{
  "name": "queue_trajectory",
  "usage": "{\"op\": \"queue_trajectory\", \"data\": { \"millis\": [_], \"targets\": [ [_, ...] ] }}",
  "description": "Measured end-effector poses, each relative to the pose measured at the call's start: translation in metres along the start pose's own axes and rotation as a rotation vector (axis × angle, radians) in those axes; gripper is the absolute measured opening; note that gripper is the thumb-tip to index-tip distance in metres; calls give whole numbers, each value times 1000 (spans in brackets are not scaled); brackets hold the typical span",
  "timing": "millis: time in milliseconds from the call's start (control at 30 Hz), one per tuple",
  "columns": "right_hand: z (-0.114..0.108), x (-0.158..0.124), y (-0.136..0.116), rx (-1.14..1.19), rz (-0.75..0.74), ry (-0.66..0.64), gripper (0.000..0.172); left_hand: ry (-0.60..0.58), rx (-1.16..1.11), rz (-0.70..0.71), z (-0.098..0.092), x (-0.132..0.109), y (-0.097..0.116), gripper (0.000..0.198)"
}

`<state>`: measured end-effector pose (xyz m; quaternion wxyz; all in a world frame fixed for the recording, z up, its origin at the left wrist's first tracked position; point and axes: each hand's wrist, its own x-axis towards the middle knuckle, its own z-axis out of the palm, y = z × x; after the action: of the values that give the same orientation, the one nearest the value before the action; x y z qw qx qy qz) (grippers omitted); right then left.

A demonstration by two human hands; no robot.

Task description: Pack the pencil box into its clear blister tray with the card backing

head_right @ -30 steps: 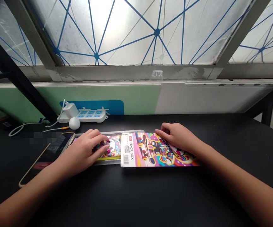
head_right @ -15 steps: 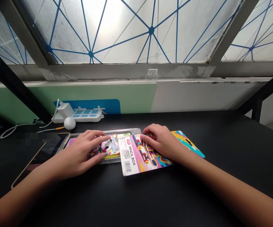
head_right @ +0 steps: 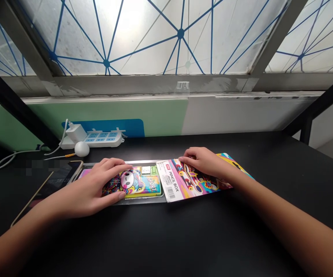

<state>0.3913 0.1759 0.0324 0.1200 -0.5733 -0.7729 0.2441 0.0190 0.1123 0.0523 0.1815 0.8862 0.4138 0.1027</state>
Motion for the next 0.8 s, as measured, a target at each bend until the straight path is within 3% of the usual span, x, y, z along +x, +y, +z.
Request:
{"op": "queue_trajectory", "data": {
  "millis": [333,600,800],
  "targets": [
    [12,-5,-15,64,-14,51,47,2,19,16,0,0,1,54],
    [-2,-3,-3,60,47,42,45,-11,8,20,0,-1,0,53],
    [-8,-6,-9,36,76,57,45,13,-12,17,0,-1,-1,56]
  ]
}}
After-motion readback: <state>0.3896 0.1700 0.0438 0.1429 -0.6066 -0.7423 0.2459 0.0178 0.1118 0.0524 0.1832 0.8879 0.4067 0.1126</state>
